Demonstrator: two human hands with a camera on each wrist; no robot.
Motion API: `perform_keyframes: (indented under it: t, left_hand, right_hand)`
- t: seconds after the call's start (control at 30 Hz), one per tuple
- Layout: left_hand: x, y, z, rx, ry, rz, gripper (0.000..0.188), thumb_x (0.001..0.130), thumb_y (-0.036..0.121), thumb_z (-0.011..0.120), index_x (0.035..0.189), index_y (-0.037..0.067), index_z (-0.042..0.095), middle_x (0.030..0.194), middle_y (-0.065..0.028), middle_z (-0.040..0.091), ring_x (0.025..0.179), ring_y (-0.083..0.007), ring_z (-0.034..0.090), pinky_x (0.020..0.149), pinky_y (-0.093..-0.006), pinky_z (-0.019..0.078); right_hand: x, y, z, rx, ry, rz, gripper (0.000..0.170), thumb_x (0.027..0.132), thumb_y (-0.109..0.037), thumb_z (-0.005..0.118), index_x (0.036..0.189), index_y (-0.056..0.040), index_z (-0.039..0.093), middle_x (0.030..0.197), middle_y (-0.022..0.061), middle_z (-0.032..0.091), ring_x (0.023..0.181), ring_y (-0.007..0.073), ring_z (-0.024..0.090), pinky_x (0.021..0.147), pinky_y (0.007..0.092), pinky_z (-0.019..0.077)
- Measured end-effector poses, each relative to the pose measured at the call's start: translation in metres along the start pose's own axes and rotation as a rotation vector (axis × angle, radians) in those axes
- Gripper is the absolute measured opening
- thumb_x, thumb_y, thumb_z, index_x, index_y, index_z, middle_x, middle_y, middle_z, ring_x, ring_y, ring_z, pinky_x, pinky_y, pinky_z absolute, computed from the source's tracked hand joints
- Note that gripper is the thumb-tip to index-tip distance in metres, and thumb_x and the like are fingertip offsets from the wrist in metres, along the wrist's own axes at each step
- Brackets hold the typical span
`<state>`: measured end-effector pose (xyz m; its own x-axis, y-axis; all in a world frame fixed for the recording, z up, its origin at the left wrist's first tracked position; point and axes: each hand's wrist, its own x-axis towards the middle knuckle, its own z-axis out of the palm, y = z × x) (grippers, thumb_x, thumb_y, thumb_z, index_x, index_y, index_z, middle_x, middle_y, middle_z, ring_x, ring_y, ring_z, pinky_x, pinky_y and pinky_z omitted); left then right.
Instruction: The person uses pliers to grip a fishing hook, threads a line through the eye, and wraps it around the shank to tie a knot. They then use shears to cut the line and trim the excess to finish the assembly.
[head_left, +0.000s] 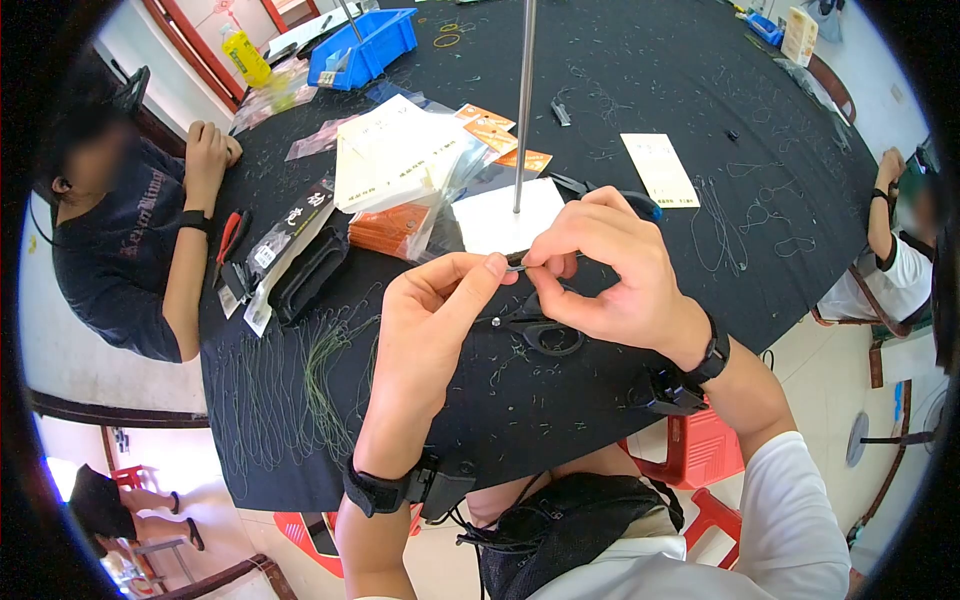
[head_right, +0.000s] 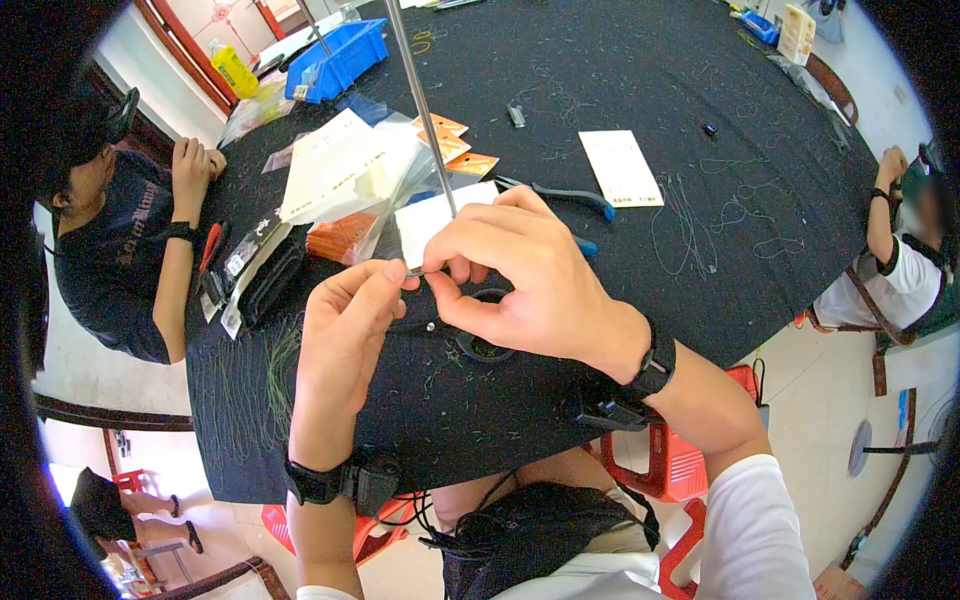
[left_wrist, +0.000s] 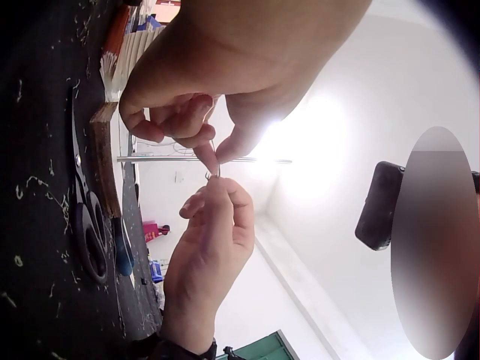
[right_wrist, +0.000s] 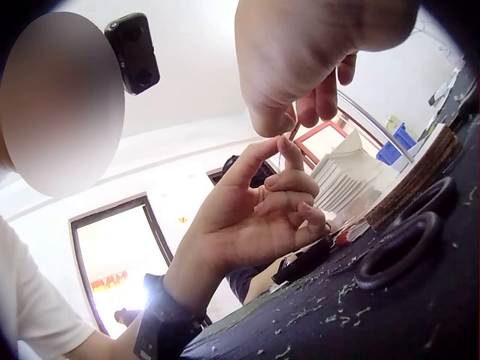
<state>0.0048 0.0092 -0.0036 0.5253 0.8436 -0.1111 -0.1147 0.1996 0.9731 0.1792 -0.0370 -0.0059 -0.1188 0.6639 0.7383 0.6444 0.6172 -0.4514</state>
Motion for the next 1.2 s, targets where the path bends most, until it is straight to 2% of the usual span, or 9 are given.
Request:
perform_keyframes:
  t: [0.17,0.23,0.3,0.37,0.47,0.57,0.63,0.87,1.2]
  left_hand:
    - [-0.0006,0.0018,0.0023,0.019,0.029,0.038,0.019,0.085,0.018,0.064,0.089,-0.001,0.065,0.072,0.0002,0.060,0.057,-0.0009,0.040,0.055,-0.0174,0.0318]
    - [-0.0003,0.0002,-0.0008,0.018,0.024,0.044,0.017,0.086,0.016,0.064,0.086,-0.001,0.067,0.076,-0.0001,0.064,0.070,-0.0017,0.050,0.062,-0.0168,0.0376]
    - [0.0002,-0.0002,0.0010,0.035,0.038,0.071,0.016,0.085,0.015,0.064,0.085,-0.001,0.067,0.076,0.0001,0.063,0.069,-0.0016,0.050,0.062,-0.0165,0.0375]
    - [0.0009,-0.0004,0.0026,0.051,0.053,0.097,0.015,0.085,0.014,0.064,0.085,-0.001,0.067,0.076,0.0004,0.063,0.069,-0.0015,0.050,0.062,-0.0163,0.0374]
    - [0.0014,-0.0004,0.0030,0.101,0.097,0.157,0.013,0.085,0.012,0.065,0.083,-0.001,0.066,0.069,0.0035,0.059,0.063,0.0002,0.047,0.057,-0.0154,0.0340]
    - [-0.0002,0.0004,0.0022,0.210,0.098,0.171,0.014,0.086,0.012,0.063,0.083,-0.002,0.065,0.077,-0.0009,0.064,0.070,-0.0020,0.052,0.064,-0.0164,0.0382]
    - [-0.0006,0.0000,0.0049,0.168,0.121,0.207,0.012,0.084,0.010,0.066,0.080,-0.001,0.064,0.060,0.0085,0.051,0.054,0.0029,0.038,0.048,-0.0150,0.0241]
    - [-0.0016,0.0002,0.0057,0.207,0.109,0.234,0.010,0.084,0.009,0.066,0.080,-0.001,0.065,0.060,0.0085,0.049,0.054,0.0026,0.036,0.048,-0.0153,0.0232]
    - [-0.0015,-0.0014,0.0066,0.292,0.131,0.284,0.007,0.082,0.008,0.067,0.081,0.000,0.067,0.059,0.0088,0.045,0.055,0.0017,0.033,0.048,-0.0159,0.0220]
  right_hand:
    - [-0.0018,0.0019,-0.0013,0.097,-0.040,0.101,0.017,0.069,-0.003,0.067,0.080,-0.0121,0.059,0.061,-0.0049,0.051,0.052,0.0092,0.050,0.066,0.0260,0.0359]
    - [-0.0020,0.0018,-0.0018,0.130,-0.056,0.124,0.014,0.071,-0.003,0.066,0.080,-0.0103,0.059,0.062,-0.0037,0.052,0.054,0.0093,0.052,0.065,0.0259,0.0376]
    - [-0.0019,0.0014,-0.0008,0.164,-0.072,0.146,0.011,0.074,-0.003,0.065,0.080,-0.0084,0.058,0.063,-0.0026,0.054,0.055,0.0094,0.053,0.064,0.0257,0.0393]
    - [-0.0018,0.0009,0.0025,0.436,-0.055,0.290,0.006,0.078,-0.003,0.063,0.079,-0.0041,0.058,0.065,0.0008,0.057,0.057,0.0100,0.055,0.059,0.0245,0.0428]
    - [-0.0021,0.0017,0.0031,0.424,-0.065,0.272,0.004,0.080,-0.002,0.061,0.078,-0.0011,0.057,0.065,0.0034,0.057,0.058,0.0106,0.056,0.055,0.0230,0.0445]
    - [-0.0011,0.0014,0.0001,0.355,-0.082,0.232,0.004,0.079,-0.002,0.062,0.078,-0.0019,0.058,0.065,0.0028,0.058,0.058,0.0103,0.056,0.057,0.0233,0.0438]
    - [-0.0015,0.0019,0.0009,0.340,-0.082,0.231,0.005,0.078,-0.003,0.062,0.076,-0.0024,0.057,0.064,0.0027,0.057,0.058,0.0108,0.056,0.057,0.0241,0.0429]
    - [-0.0028,0.0036,0.0014,0.253,-0.076,0.199,0.010,0.075,-0.005,0.063,0.071,-0.0054,0.054,0.061,0.0016,0.055,0.054,0.0135,0.053,0.061,0.0275,0.0375]
    - [-0.0025,0.0025,-0.0013,0.201,-0.106,0.198,0.011,0.073,-0.006,0.064,0.071,-0.0079,0.054,0.060,-0.0011,0.053,0.053,0.0116,0.053,0.065,0.0266,0.0374]
